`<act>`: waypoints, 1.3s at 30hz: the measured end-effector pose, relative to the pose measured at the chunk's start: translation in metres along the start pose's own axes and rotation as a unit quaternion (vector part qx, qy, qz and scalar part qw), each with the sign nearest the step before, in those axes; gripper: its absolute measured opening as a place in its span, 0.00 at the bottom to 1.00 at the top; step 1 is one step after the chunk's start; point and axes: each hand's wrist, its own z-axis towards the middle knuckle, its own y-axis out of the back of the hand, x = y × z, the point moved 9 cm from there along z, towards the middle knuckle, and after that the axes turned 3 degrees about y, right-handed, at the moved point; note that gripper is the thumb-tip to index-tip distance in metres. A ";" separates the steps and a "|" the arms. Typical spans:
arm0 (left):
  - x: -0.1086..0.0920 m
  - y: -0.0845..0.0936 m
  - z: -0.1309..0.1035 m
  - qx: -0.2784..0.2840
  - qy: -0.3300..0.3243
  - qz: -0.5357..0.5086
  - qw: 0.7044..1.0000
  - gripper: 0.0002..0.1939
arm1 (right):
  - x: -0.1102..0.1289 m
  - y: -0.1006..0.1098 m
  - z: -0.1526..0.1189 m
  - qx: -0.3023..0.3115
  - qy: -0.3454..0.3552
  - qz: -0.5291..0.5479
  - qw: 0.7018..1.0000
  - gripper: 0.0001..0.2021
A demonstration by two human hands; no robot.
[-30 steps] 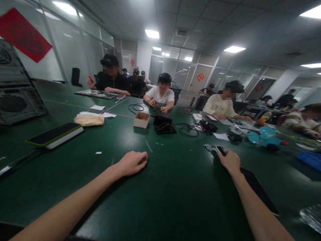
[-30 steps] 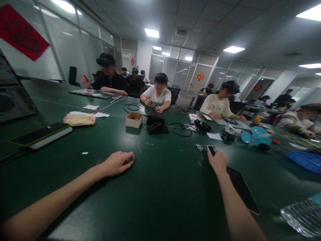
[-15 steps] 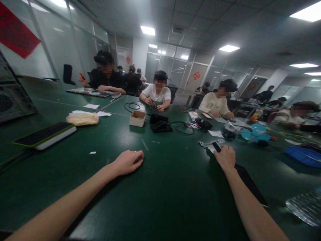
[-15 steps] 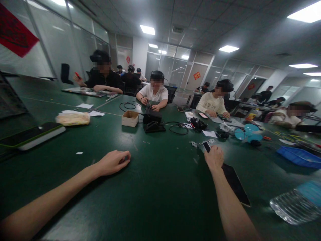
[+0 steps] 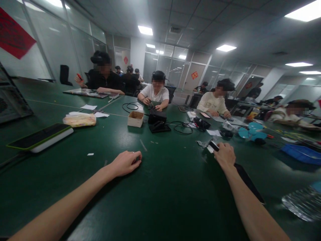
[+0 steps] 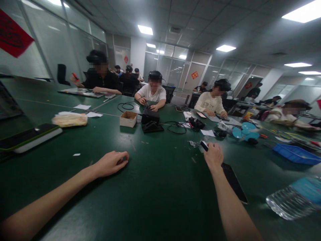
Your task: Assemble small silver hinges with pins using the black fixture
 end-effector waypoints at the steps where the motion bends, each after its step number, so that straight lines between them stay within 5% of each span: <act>1: 0.000 0.000 0.000 0.000 0.000 0.000 1.000 0.09 | 0.000 0.001 0.000 -0.003 0.000 0.001 1.000 0.14; 17: 0.001 0.001 -0.001 0.000 0.001 -0.011 1.000 0.09 | 0.000 0.005 -0.004 -0.014 -0.018 0.037 0.999 0.16; 30: -0.002 0.005 -0.006 -0.006 0.012 -0.007 1.000 0.07 | -0.008 -0.026 -0.009 0.140 -0.076 0.093 0.983 0.21; 39: -0.001 0.003 -0.007 -0.008 0.016 -0.007 1.000 0.05 | -0.004 -0.024 -0.012 0.166 -0.071 0.101 0.978 0.23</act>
